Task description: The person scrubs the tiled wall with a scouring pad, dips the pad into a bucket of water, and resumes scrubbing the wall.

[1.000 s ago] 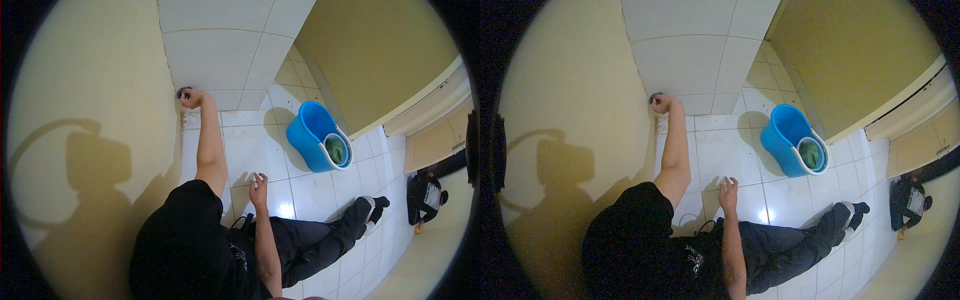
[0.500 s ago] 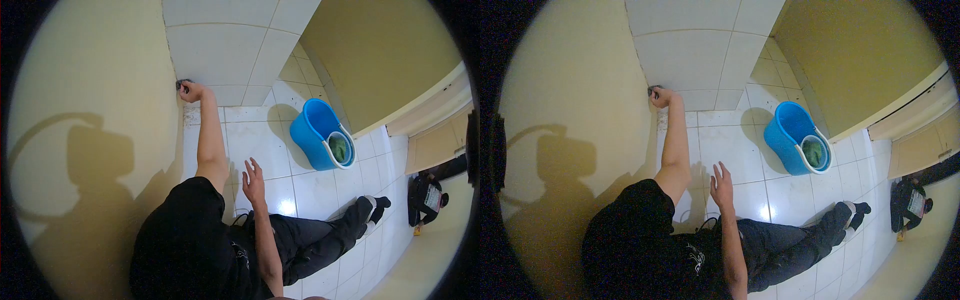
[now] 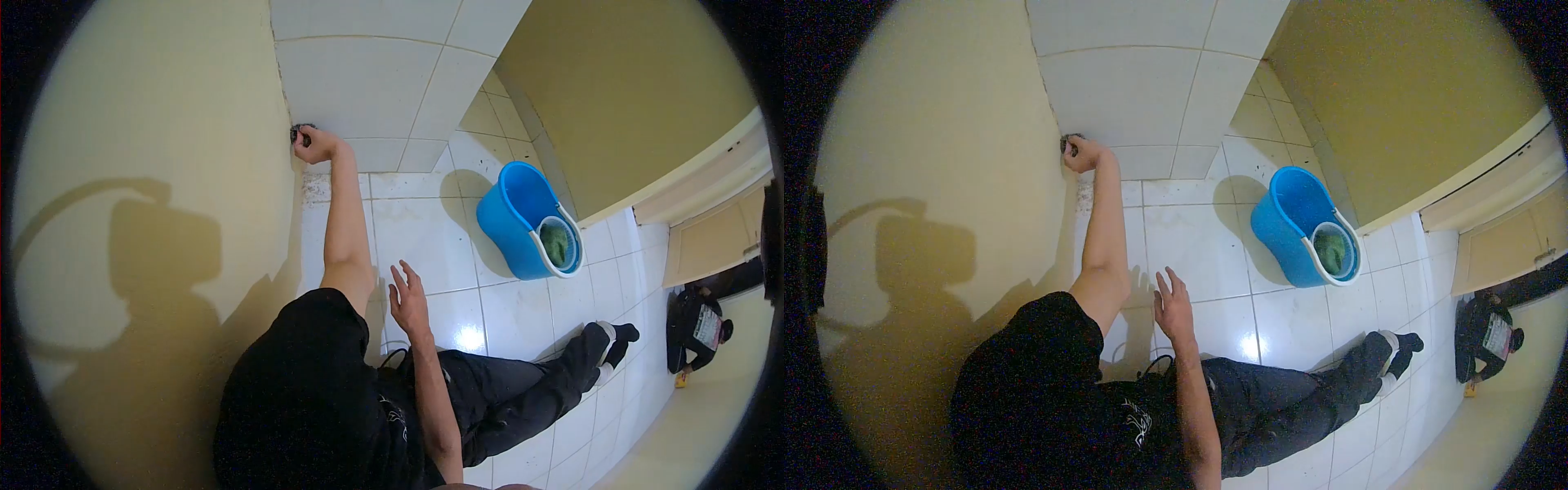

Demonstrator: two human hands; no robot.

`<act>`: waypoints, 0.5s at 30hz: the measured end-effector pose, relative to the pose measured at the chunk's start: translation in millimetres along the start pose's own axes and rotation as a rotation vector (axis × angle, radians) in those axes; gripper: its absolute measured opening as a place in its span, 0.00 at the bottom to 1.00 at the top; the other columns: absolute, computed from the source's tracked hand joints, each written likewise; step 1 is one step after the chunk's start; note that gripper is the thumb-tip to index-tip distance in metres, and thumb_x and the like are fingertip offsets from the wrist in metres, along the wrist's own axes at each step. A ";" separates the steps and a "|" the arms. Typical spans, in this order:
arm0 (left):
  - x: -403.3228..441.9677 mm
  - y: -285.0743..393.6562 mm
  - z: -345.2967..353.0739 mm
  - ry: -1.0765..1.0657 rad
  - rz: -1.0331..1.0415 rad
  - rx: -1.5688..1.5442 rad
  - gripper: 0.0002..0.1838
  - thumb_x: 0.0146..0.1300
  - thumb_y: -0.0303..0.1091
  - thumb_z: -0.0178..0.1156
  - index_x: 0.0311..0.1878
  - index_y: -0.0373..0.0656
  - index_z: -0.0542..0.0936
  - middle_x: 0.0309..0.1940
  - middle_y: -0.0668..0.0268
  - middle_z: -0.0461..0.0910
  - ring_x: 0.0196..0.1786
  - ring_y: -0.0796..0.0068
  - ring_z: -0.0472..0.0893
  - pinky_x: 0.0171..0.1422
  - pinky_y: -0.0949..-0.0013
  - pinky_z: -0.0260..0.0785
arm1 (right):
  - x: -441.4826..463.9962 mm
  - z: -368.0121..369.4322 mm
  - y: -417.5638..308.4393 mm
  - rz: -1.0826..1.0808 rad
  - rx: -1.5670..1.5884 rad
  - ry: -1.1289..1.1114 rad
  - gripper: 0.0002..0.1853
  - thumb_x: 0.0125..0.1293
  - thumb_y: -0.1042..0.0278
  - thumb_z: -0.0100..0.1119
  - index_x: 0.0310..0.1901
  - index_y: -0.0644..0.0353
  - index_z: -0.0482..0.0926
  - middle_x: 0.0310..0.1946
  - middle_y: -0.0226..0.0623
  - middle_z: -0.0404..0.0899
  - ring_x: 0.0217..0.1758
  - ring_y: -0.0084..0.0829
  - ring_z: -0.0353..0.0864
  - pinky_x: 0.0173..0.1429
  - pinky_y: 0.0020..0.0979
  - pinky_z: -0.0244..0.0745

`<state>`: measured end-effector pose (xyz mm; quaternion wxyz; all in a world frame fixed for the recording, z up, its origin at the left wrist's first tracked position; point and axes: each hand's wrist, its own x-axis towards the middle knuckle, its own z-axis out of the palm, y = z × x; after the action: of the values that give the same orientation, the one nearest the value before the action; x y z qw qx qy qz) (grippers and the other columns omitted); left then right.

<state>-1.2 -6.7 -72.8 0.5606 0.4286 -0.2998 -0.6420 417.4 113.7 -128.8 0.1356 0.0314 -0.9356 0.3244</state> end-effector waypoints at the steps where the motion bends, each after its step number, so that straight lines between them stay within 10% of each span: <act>1: -1.2 1.6 -0.1 -0.022 0.029 -0.031 0.11 0.60 0.32 0.68 0.35 0.31 0.83 0.35 0.54 0.83 0.35 0.63 0.83 0.40 0.61 0.77 | -1.0 0.3 3.7 0.013 -0.003 0.002 0.26 0.66 0.76 0.59 0.67 0.60 0.72 0.69 0.52 0.66 0.68 0.54 0.70 0.69 0.48 0.71; 15: -2.5 6.5 1.9 -0.035 0.051 0.011 0.12 0.62 0.32 0.68 0.36 0.30 0.83 0.35 0.54 0.83 0.35 0.63 0.83 0.41 0.61 0.78 | -8.5 2.4 21.5 0.078 -0.002 0.036 0.24 0.68 0.76 0.60 0.66 0.61 0.74 0.69 0.51 0.68 0.67 0.53 0.71 0.67 0.46 0.73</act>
<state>0.2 -5.7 -65.8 0.5691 0.4126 -0.3241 -0.6331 421.9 128.8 -145.7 0.1397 -0.0108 -0.9338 0.3292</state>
